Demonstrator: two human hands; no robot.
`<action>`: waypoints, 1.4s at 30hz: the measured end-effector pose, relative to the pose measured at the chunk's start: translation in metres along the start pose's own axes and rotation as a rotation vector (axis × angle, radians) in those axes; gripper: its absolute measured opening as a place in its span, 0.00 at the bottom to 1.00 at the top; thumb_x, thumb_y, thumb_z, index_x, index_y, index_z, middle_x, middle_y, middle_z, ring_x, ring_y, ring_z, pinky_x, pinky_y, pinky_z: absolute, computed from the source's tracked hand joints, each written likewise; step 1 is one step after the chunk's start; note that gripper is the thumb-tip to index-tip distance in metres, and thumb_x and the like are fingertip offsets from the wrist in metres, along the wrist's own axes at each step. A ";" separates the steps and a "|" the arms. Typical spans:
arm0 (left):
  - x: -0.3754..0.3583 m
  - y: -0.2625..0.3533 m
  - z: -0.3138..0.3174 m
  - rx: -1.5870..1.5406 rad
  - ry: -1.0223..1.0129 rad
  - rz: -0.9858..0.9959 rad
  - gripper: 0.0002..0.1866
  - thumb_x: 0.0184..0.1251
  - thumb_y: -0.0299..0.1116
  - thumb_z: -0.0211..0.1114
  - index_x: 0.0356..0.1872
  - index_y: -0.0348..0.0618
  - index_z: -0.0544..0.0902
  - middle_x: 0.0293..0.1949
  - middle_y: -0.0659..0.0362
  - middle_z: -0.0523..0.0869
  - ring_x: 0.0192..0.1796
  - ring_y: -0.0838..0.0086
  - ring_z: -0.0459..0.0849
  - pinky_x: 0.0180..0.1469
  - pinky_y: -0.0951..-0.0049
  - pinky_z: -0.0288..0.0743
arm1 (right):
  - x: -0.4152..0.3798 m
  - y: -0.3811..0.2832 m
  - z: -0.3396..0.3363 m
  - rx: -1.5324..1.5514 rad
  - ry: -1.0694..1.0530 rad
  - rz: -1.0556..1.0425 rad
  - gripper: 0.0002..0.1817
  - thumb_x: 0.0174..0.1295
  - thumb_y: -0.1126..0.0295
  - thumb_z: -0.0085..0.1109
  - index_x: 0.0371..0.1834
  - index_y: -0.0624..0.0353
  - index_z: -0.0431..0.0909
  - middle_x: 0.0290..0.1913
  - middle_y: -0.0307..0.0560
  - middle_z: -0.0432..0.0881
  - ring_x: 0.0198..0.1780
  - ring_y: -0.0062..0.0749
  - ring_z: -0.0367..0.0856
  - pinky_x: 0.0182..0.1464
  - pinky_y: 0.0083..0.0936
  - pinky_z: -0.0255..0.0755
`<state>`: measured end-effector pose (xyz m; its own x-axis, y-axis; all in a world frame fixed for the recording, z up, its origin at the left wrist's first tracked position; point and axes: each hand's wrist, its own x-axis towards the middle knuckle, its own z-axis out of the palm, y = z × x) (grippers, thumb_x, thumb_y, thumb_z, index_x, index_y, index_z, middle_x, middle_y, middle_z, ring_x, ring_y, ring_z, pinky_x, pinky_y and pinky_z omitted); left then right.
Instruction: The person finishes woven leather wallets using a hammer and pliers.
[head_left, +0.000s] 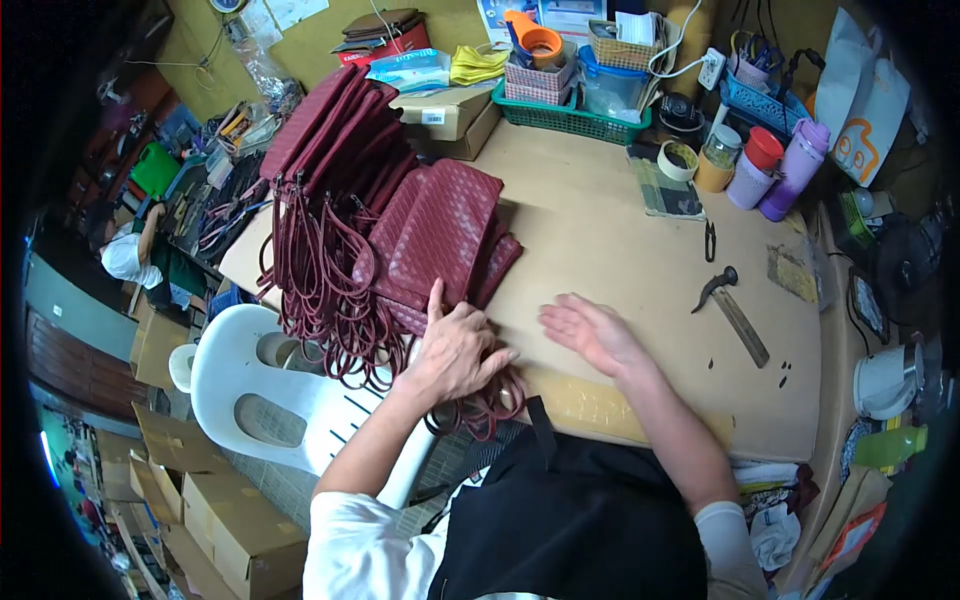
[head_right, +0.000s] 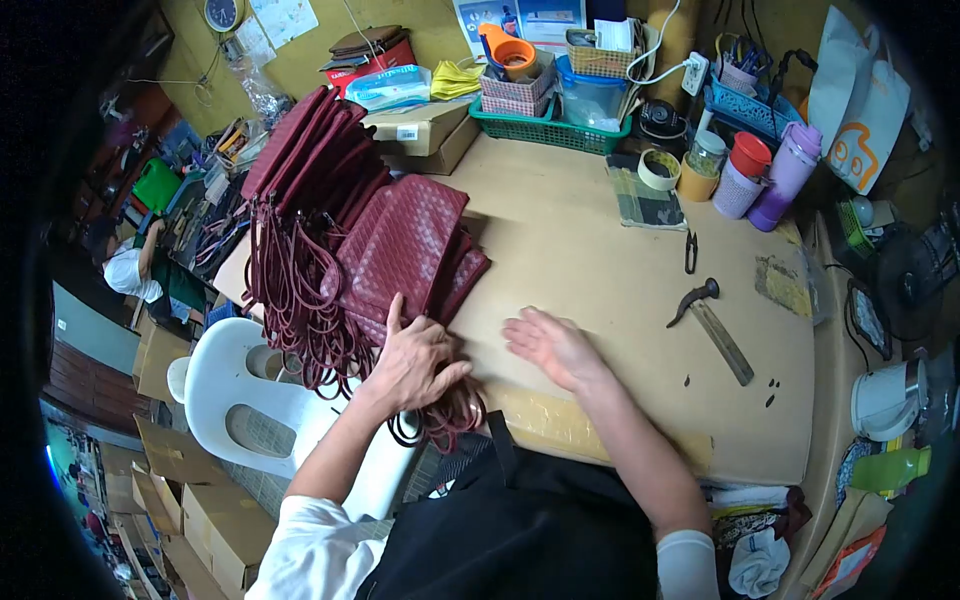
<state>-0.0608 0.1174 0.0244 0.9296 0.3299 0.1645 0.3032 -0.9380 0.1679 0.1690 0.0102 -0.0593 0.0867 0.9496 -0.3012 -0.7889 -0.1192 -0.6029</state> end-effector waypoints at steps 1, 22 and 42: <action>-0.007 0.001 -0.012 0.032 -0.050 -0.008 0.23 0.67 0.54 0.58 0.27 0.44 0.87 0.33 0.58 0.79 0.51 0.65 0.77 0.74 0.34 0.33 | 0.020 0.008 0.013 0.037 0.002 0.077 0.26 0.71 0.59 0.56 0.64 0.67 0.66 0.64 0.62 0.73 0.66 0.45 0.72 0.66 0.43 0.69; -0.032 -0.011 0.032 -0.660 0.617 -0.340 0.47 0.55 0.34 0.71 0.73 0.30 0.54 0.71 0.33 0.58 0.74 0.39 0.56 0.74 0.53 0.53 | 0.099 0.024 0.086 0.072 0.253 -0.452 0.24 0.55 0.78 0.69 0.56 0.61 0.76 0.52 0.44 0.82 0.54 0.35 0.80 0.63 0.36 0.72; 0.008 -0.083 -0.078 0.317 -0.188 -0.373 0.33 0.74 0.56 0.48 0.34 0.32 0.88 0.46 0.43 0.85 0.62 0.51 0.76 0.74 0.39 0.45 | 0.130 -0.025 0.069 -0.110 0.095 -0.131 0.29 0.56 0.75 0.70 0.61 0.66 0.71 0.57 0.52 0.80 0.58 0.40 0.79 0.65 0.38 0.70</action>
<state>-0.0943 0.2062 0.0874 0.7591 0.6501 -0.0323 0.6423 -0.7562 -0.1252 0.1576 0.1570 -0.0326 0.2459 0.9280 -0.2798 -0.6962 -0.0318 -0.7171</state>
